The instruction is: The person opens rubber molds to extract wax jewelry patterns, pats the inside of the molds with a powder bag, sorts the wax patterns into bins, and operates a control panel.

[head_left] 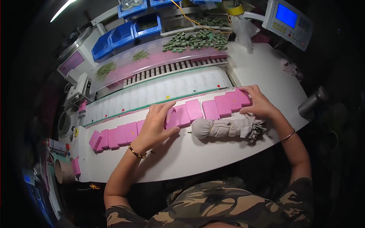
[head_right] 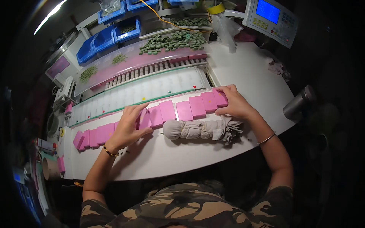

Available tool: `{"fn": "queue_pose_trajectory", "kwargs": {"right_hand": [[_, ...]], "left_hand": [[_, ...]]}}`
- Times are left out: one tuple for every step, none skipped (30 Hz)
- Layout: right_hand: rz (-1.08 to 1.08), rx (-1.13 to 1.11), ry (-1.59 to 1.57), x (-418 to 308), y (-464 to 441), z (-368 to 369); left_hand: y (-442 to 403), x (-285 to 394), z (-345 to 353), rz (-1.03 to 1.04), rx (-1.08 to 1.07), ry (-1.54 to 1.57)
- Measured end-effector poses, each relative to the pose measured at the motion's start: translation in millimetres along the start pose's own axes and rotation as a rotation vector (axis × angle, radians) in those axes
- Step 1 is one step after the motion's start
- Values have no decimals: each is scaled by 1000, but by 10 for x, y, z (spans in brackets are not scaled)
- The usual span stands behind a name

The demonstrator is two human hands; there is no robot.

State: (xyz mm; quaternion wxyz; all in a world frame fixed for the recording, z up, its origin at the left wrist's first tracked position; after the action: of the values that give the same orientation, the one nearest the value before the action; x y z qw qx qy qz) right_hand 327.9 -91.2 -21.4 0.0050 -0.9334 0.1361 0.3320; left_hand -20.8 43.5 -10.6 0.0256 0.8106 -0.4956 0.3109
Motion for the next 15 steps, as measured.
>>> {"fn": "queue_pose_trajectory", "kwargs": {"right_hand": [[-54, 21, 152, -34, -46, 14], [-57, 19, 151, -71, -73, 11], [-40, -24, 138, -147, -83, -8], [-22, -66, 126, -183, -100, -21], [-23, -66, 125, -148, -146, -26], [-63, -105, 144, -111, -197, -20], [-103, -144, 163, -93, -226, -13], [-106, -144, 163, -82, -241, -15], [-95, -140, 189, -106, -240, -24], [-84, -137, 213, -121, -236, -23], [-84, -142, 214, -121, -232, -17], [-69, -136, 207, -112, -227, -19], [-54, -129, 200, -108, -222, -18], [-54, -131, 202, -125, -202, -14], [-75, -74, 282, -158, -170, -18]], "left_hand": [[3, 1, 1, 5, 9, 13], [4, 6, -5, 2, 10, 11], [2, 18, -16, 11, 6, -12], [-2, 27, -24, 22, 2, -35], [-9, 30, -27, 21, 2, -36], [-17, 33, -28, 17, -8, -47], [-27, 32, -30, 13, -17, -57], [-40, 25, -36, 11, -15, -58], [-50, 20, -35, 12, -24, -69], [-55, 14, -30, 11, -34, -78], [-63, 6, -23, 7, -34, -77], [-80, 2, -12, 16, -32, -75], [-96, 4, 0, 25, -30, -74], [-111, 14, 8, 24, -29, -72], [-127, 33, 12, 38, -18, -87]]}}
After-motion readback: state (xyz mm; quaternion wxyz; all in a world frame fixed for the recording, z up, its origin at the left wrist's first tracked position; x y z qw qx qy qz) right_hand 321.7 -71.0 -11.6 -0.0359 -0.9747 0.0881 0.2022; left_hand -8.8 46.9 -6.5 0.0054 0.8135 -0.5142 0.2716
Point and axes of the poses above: each hand's wrist, its own y-axis away from the middle knuckle, its own z-axis out of the palm, x = y × z, the point moved 2 cm from there along -y, towards the middle knuckle, and after that the axes turned 2 degrees about z, right-handed, at the moved point
